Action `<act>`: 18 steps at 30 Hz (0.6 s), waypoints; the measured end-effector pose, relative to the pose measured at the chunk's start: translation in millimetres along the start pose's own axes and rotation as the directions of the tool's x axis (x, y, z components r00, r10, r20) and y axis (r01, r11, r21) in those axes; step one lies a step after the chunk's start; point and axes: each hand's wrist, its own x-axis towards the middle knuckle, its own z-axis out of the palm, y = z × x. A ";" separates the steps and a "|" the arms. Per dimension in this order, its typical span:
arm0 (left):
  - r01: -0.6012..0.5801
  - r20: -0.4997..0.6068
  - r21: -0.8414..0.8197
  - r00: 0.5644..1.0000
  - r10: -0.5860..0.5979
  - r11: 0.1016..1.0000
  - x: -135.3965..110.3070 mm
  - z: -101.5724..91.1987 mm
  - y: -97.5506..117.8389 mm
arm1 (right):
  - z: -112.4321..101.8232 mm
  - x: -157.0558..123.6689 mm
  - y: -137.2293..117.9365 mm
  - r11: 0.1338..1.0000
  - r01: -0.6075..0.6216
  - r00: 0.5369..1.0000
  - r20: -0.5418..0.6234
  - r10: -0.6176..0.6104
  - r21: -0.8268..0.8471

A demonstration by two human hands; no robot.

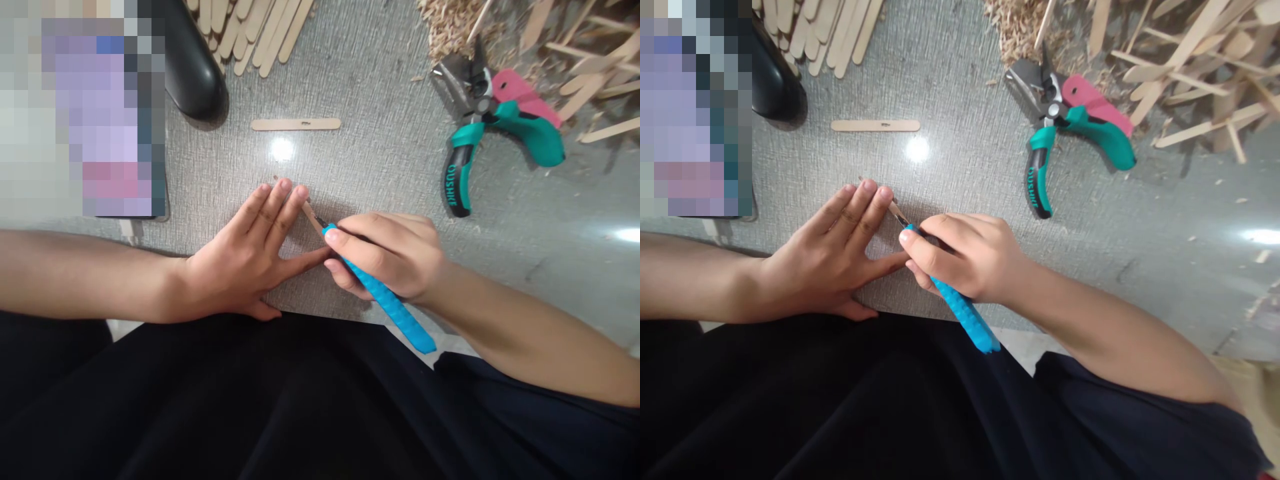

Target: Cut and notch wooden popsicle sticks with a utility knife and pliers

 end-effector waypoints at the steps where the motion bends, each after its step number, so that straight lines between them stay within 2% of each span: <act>1: 0.002 0.010 -0.009 1.000 -0.002 1.000 0.0 -0.2 -0.2 | -0.2 -0.6 0.2 1.000 0.002 1.000 0.007 -0.002 0.002; 8: 0.005 0.026 -0.014 1.000 -0.005 1.000 0.1 -2.9 -0.5 | -1.8 -0.5 -1.5 0.998 -0.038 0.998 0.048 0.036 0.041; 14: 0.004 0.008 -0.024 1.000 -0.004 1.000 0.9 -2.2 0.7 | 4.5 4.5 -3.6 1.000 -0.018 1.000 -0.009 0.018 -0.010; 18: 0.017 0.026 -0.013 1.000 -0.016 1.000 1.5 -0.9 1.8 | 3.6 5.2 -4.2 0.999 -0.040 0.999 0.004 0.040 0.009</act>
